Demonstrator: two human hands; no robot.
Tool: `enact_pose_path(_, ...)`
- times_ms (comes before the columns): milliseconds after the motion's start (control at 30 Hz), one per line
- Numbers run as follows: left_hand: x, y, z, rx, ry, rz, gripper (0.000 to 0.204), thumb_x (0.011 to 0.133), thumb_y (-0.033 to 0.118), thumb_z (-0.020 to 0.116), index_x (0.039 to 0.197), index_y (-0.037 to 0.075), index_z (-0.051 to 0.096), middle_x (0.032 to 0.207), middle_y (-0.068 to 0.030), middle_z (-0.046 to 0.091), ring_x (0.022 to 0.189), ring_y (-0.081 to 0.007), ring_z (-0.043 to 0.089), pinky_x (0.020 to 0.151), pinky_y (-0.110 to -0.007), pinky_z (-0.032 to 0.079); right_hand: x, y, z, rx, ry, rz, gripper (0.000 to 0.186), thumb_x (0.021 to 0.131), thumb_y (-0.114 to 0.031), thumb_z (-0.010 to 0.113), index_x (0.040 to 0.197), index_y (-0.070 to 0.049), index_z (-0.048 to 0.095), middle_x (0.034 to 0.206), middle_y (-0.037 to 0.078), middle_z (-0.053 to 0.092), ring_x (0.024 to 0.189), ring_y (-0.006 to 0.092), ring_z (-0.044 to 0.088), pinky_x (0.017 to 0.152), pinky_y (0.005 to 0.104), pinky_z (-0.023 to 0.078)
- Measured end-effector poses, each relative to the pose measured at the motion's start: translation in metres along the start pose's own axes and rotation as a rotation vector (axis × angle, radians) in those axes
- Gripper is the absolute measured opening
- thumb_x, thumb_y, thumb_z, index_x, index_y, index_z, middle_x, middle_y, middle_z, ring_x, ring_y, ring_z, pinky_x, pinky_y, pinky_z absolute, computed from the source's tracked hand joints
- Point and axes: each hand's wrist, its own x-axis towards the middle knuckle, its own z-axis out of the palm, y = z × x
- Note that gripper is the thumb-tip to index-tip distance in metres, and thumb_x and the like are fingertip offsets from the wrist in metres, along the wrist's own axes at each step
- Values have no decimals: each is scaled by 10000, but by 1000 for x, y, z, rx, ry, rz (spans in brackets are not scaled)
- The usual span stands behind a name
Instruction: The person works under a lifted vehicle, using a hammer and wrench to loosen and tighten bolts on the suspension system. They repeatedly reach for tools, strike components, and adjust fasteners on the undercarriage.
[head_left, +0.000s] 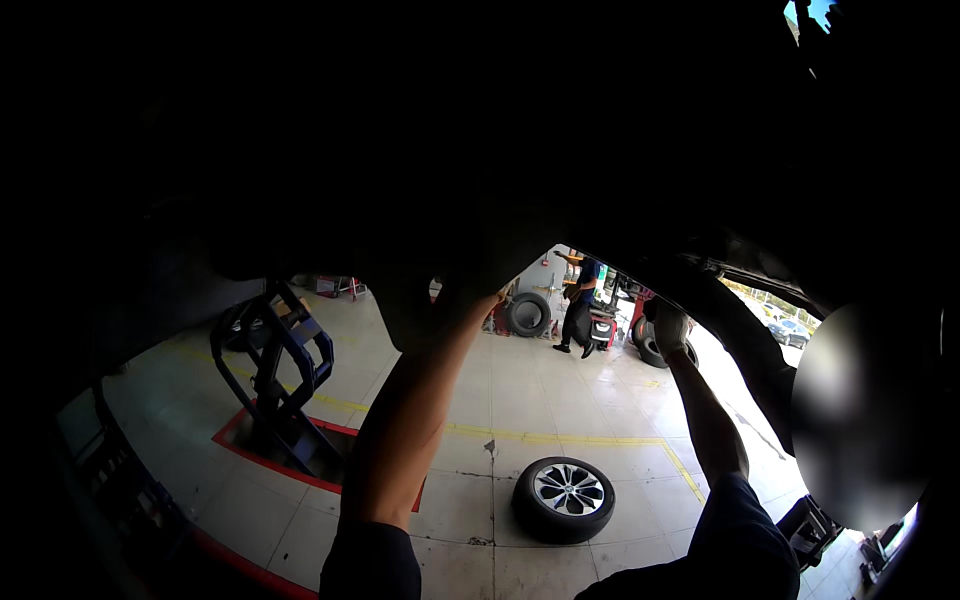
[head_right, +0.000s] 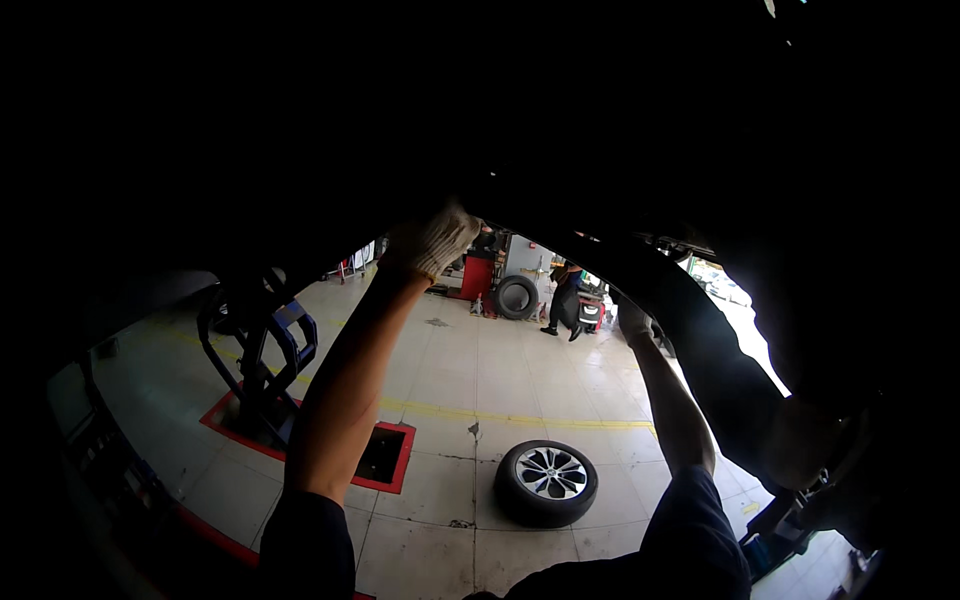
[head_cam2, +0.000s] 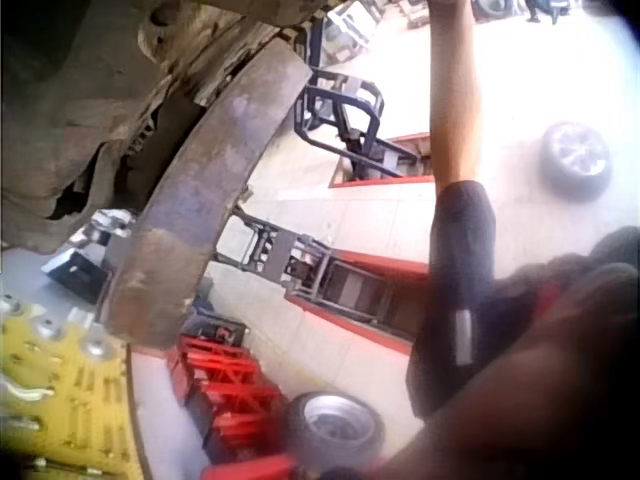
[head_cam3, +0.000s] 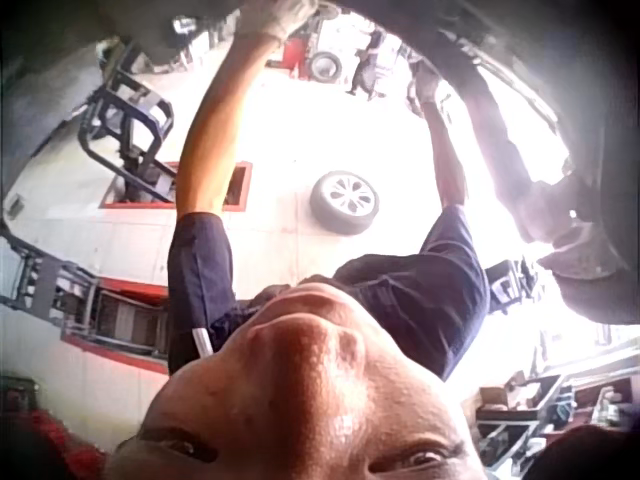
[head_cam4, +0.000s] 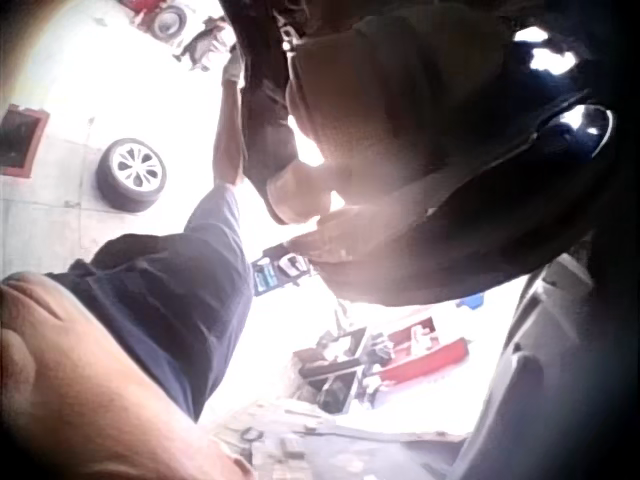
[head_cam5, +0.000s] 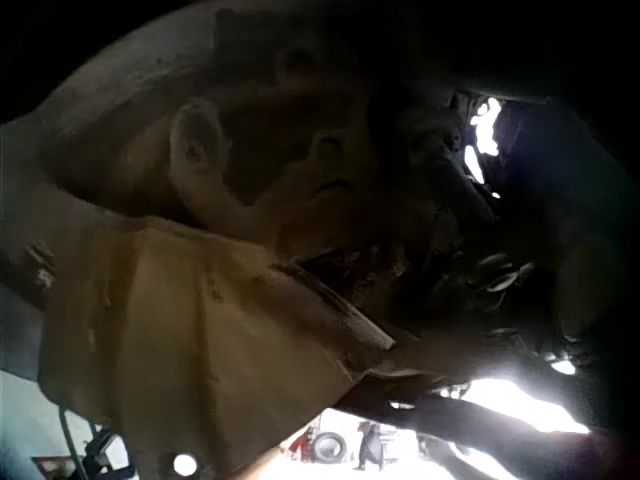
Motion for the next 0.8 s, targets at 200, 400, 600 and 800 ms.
enact_pose_path(200, -8, -36, -18, -557, 207, -278, 307, 944, 292, 641, 1007, 18, 763, 834, -125, 738, 766, -275, 706, 764, -445, 601, -36, -104, -79, 251, -310, 233, 207, 1037, -185, 532, 936, -12, 586, 817, 107, 633, 787, 237, 618, 736, 396, 481)
enact_pose_path(400, 5, 5, -3, -128, 197, -102, 307, 968, 285, 613, 1031, 19, 754, 868, -123, 738, 791, -270, 712, 788, -402, 598, 2, -6, -12, -25, -21, 13, 210, 1037, -193, 545, 956, -11, 612, 833, 104, 655, 803, 232, 634, 750, 388, 492)
enact_pose_path(600, 6, -39, -21, -293, 111, -131, 268, 991, 250, 605, 981, 23, 747, 806, -105, 716, 720, -227, 685, 708, -376, 584, -23, -53, -20, 196, -102, 106, 216, 1036, -201, 559, 976, -9, 638, 849, 102, 677, 818, 226, 651, 763, 381, 503)
enact_pose_path(800, 17, -9, 21, -429, 525, -327, 254, 973, 238, 617, 970, 28, 759, 827, -114, 748, 773, -226, 722, 758, -401, 603, -26, -76, -45, 198, -218, 155, 224, 1035, -208, 573, 996, -8, 664, 865, 100, 699, 834, 221, 667, 776, 374, 514)
